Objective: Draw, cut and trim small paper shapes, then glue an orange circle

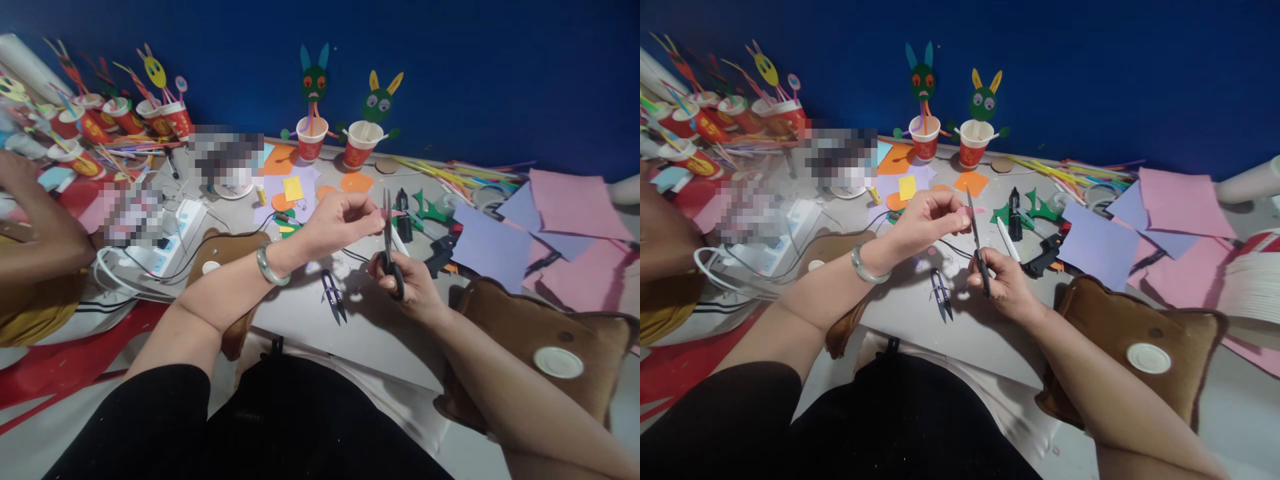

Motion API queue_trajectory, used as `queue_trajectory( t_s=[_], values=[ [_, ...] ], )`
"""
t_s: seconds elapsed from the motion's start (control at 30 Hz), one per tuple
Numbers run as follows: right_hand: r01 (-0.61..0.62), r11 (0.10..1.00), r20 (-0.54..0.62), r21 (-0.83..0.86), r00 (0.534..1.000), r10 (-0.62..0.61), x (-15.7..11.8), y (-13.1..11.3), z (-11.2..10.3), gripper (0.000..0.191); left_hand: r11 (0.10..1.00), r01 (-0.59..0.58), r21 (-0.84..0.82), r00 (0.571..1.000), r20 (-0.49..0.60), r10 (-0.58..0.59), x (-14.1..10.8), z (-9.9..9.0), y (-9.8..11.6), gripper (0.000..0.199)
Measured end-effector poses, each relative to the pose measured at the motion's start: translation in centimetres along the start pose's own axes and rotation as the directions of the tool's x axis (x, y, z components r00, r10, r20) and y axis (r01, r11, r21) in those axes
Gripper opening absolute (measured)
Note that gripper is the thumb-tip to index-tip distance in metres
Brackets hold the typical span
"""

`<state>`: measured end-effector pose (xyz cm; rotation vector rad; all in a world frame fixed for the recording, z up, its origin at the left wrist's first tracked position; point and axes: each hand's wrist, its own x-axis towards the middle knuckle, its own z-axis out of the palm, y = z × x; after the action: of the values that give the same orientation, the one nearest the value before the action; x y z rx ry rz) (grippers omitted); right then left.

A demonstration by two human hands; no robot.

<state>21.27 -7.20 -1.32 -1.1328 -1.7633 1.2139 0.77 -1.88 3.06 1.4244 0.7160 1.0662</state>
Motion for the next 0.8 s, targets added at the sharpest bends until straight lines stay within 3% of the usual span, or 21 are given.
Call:
queue_trajectory(
  t_s=[0.8],
  values=[
    [-0.024, 1.000, -0.011, -0.001, 1.000, 0.024, 0.06, -0.76, 0.02, 0.070, 0.999, -0.027, -0.033, 1.000, -0.001, 0.026, 0.08, -0.23, 0.35, 0.039]
  ],
)
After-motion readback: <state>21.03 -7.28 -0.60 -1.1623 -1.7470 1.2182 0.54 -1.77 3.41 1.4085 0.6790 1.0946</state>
